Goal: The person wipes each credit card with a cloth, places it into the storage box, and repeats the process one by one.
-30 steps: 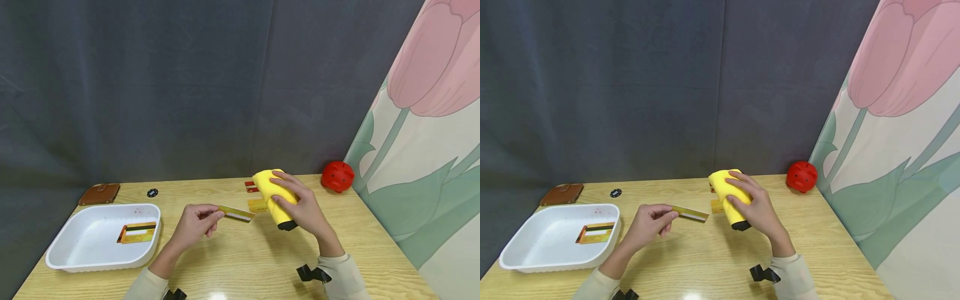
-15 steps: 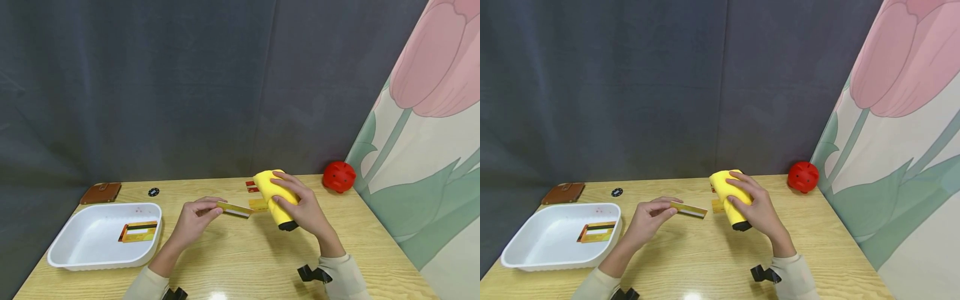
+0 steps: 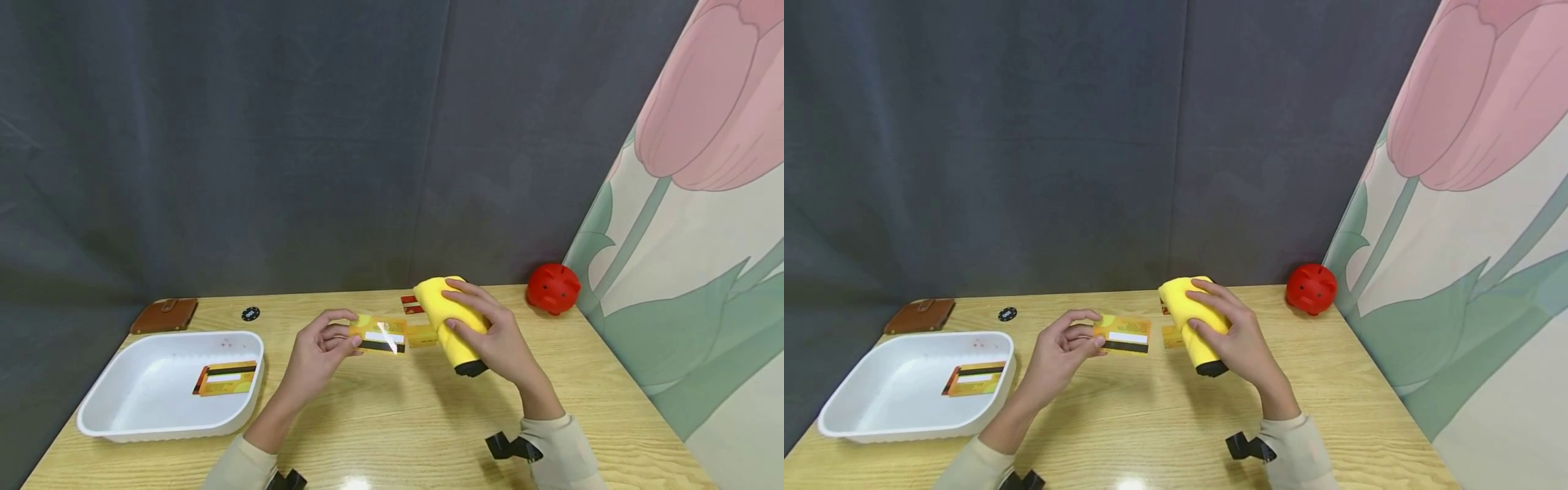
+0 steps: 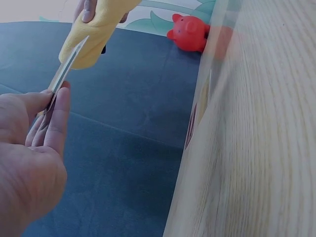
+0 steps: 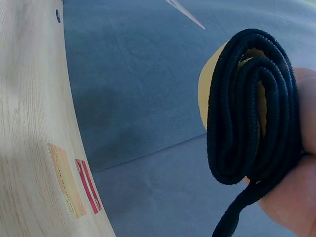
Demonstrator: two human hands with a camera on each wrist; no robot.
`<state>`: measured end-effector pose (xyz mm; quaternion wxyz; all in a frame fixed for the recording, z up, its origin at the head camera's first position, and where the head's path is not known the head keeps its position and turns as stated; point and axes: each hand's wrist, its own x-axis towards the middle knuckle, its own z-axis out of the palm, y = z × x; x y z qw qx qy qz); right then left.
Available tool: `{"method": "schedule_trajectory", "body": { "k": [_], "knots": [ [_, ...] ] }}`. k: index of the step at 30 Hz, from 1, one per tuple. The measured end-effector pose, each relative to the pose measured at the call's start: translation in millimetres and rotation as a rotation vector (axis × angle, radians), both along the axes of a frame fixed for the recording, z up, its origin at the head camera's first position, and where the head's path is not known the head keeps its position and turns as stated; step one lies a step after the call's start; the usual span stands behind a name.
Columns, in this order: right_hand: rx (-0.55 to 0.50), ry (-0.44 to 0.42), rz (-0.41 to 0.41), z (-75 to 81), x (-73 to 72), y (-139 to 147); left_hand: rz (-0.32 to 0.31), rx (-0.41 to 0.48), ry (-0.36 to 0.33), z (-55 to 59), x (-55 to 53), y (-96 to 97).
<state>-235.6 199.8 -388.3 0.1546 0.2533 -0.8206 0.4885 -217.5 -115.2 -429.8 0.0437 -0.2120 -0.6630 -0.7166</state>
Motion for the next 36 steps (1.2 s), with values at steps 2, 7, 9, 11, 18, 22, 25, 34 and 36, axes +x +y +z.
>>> {"method": "schedule_trajectory", "body": {
  "k": [2, 7, 9, 11, 18, 22, 25, 34, 36],
  "knots": [
    [-0.005, 0.003, 0.005, -0.2, 0.1, 0.1, 0.007, 0.001, -0.001, -0.9, -0.3, -0.2],
    [-0.023, 0.012, 0.02, 1.6, 2.3, -1.9, 0.033, 0.002, -0.007, -2.3, -0.4, 1.6],
    [-0.03, 0.016, 0.036, 3.3, 4.4, -4.2, 0.054, 0.002, -0.007, -2.9, -0.4, 2.8],
    [-0.036, 0.024, 0.058, 5.6, 7.7, -7.5, 0.078, -0.002, -0.007, -3.5, -0.1, 4.1],
    [-0.052, 0.068, 0.152, 13.4, 21.9, -22.6, 0.129, -0.024, 0.003, -6.1, 0.9, 9.6],
    [-0.045, 0.08, 0.205, 12.0, 26.3, -32.7, 0.148, -0.012, -0.003, -6.1, 1.9, 12.5],
    [-0.018, 0.074, 0.221, 8.4, 26.9, -40.5, 0.15, -0.012, 0.005, -6.6, 2.3, 14.0],
    [0.083, 0.077, 0.197, -2.6, 25.3, -54.4, 0.107, 0.009, 0.08, -7.3, 5.2, 18.5],
    [0.105, 0.1, 0.194, -3.7, 25.3, -56.5, 0.105, 0.026, 0.079, -6.9, 6.3, 19.6]
  ]
}}
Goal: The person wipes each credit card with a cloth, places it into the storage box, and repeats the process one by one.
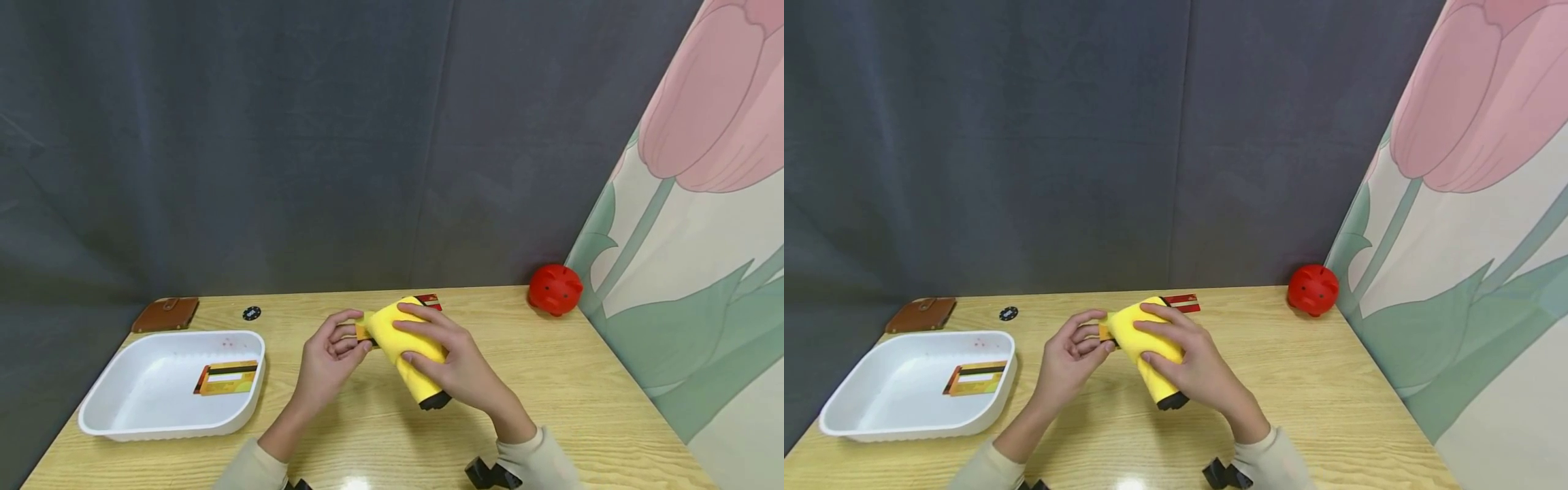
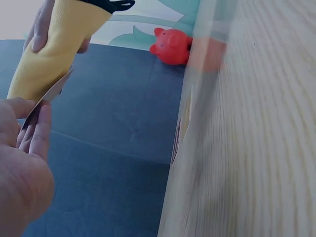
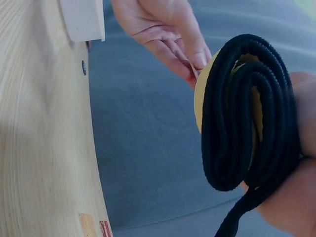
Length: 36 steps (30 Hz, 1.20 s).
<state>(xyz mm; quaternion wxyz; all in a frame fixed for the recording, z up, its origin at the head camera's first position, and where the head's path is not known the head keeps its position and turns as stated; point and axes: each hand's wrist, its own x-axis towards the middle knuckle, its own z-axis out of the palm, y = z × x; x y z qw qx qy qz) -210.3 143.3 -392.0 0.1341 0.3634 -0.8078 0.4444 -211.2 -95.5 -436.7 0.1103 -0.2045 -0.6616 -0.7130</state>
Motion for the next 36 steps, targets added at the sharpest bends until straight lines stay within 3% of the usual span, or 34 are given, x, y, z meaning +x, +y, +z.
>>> {"method": "schedule_trajectory", "body": {
  "k": [11, 24, 31, 36],
  "knots": [
    [0.089, 0.122, -0.071, -0.3, 0.7, -5.1, 0.001, 0.019, 0.067, 0.8, 5.3, 3.0],
    [0.053, 0.129, -0.178, -0.4, -5.2, 0.5, 0.022, -0.008, 0.137, 1.5, 5.0, 4.9],
    [0.033, 0.124, -0.263, -3.5, -15.1, 11.1, 0.048, -0.018, 0.093, 4.1, 6.8, 3.6],
    [0.023, 0.064, -0.371, -5.6, -26.8, 29.8, 0.069, -0.033, 0.041, 7.6, 6.5, 0.4]
  ]
}}
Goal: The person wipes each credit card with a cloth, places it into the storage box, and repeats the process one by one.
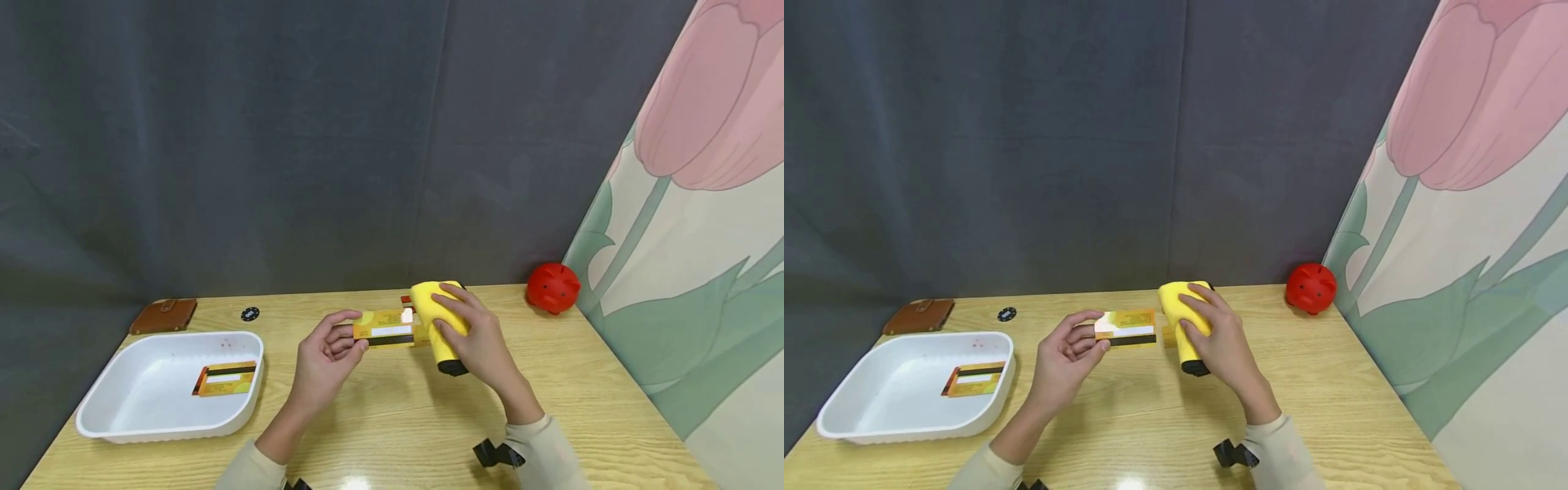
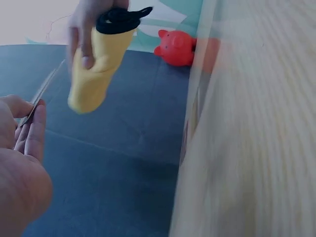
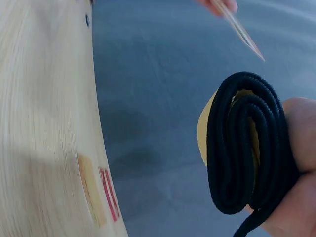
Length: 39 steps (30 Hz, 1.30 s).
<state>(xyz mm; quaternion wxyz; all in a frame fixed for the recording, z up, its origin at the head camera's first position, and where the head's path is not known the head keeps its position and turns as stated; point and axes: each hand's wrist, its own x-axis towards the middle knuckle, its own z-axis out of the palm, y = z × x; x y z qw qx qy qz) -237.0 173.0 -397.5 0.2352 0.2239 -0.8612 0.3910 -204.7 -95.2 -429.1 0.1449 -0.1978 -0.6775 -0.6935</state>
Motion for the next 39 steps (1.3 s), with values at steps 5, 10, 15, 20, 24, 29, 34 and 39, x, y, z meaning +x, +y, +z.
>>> {"method": "schedule_trajectory", "body": {
  "k": [5, 10, 15, 20, 24, 29, 34, 39],
  "knots": [
    [-0.058, -0.058, -0.068, 3.8, -3.0, 21.4, 0.016, -0.011, -0.012, 4.8, -1.1, -5.4],
    [-0.099, -0.07, -0.072, 12.8, -0.8, 34.4, 0.058, -0.009, 0.006, 17.3, -3.5, -20.4],
    [-0.149, -0.097, -0.07, 19.1, 4.1, 41.8, 0.101, 0.013, 0.012, 27.1, -1.8, -52.1],
    [-0.163, -0.128, -0.068, 20.3, 9.1, 43.9, 0.137, -0.023, -0.031, 26.3, 10.7, -99.0],
    [-0.165, -0.126, -0.07, 21.5, 10.6, 47.1, 0.195, -0.074, -0.061, 23.7, 20.6, -137.5],
    [-0.154, -0.127, -0.076, 22.3, 9.8, 51.2, 0.211, -0.121, -0.11, 15.6, 27.6, -181.5],
    [-0.153, -0.136, -0.079, 21.9, 10.1, 52.5, 0.18, -0.222, -0.166, 3.8, 26.2, -219.8],
    [-0.148, -0.136, -0.08, 22.6, 9.3, 53.6, 0.192, -0.299, -0.296, -5.5, 20.8, -246.8]
  ]
}}
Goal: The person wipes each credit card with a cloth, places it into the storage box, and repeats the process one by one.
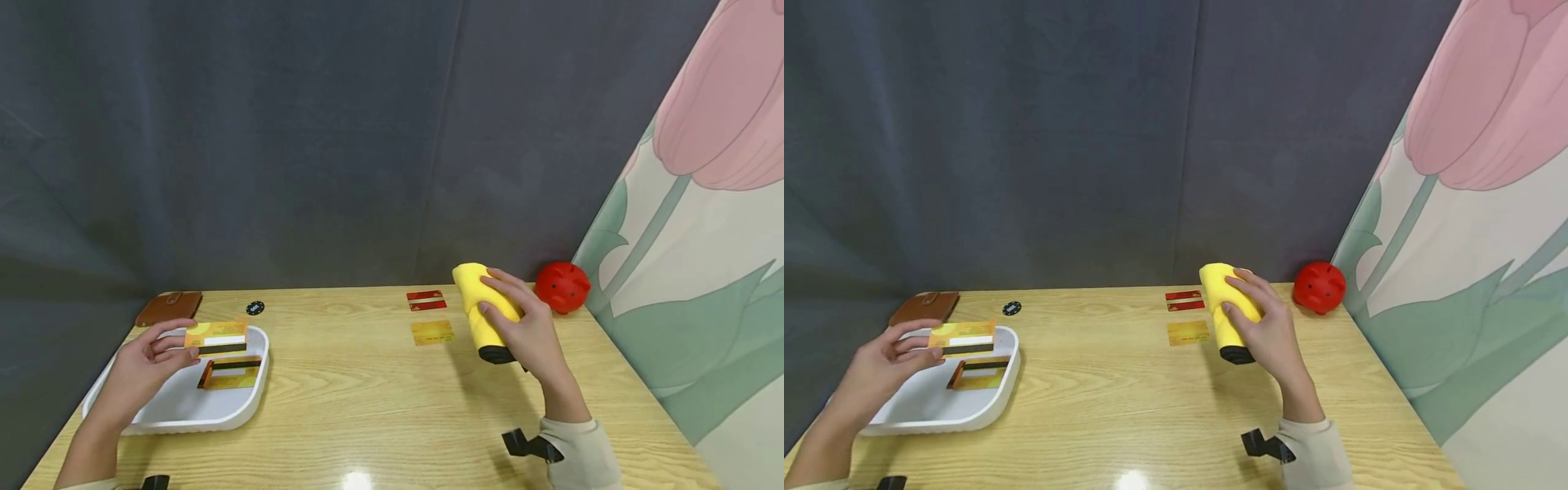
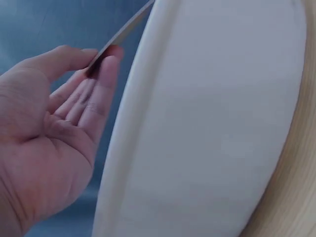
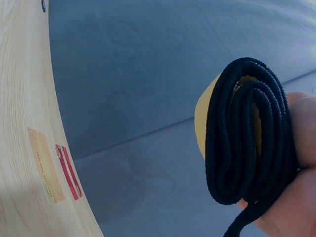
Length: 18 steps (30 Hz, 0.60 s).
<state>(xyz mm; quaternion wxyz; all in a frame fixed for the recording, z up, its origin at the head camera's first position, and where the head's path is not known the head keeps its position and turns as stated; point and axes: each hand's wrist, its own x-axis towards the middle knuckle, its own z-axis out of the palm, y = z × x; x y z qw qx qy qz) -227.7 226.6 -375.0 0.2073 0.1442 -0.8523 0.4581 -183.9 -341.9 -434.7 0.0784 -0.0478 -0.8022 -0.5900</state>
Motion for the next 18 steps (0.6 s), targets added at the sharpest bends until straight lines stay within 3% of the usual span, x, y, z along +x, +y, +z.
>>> {"method": "schedule_trajectory", "body": {
  "k": [3, 8, 14, 18],
  "knots": [
    [-0.004, 0.004, 0.007, 0.2, 0.3, -0.1, -0.008, -0.077, -0.068, -1.1, -1.5, -7.6],
    [-0.007, 0.003, 0.013, 0.6, -0.2, -0.5, -0.023, -0.147, -0.123, -6.3, -5.0, -7.9],
    [-0.012, 0.005, 0.021, -1.2, -0.3, -0.6, -0.052, -0.17, -0.211, -9.0, -7.3, -4.4],
    [-0.019, 0.01, 0.03, -1.1, -0.3, -1.2, -0.079, -0.148, -0.23, -11.7, -7.9, -2.6]
  ]
}}
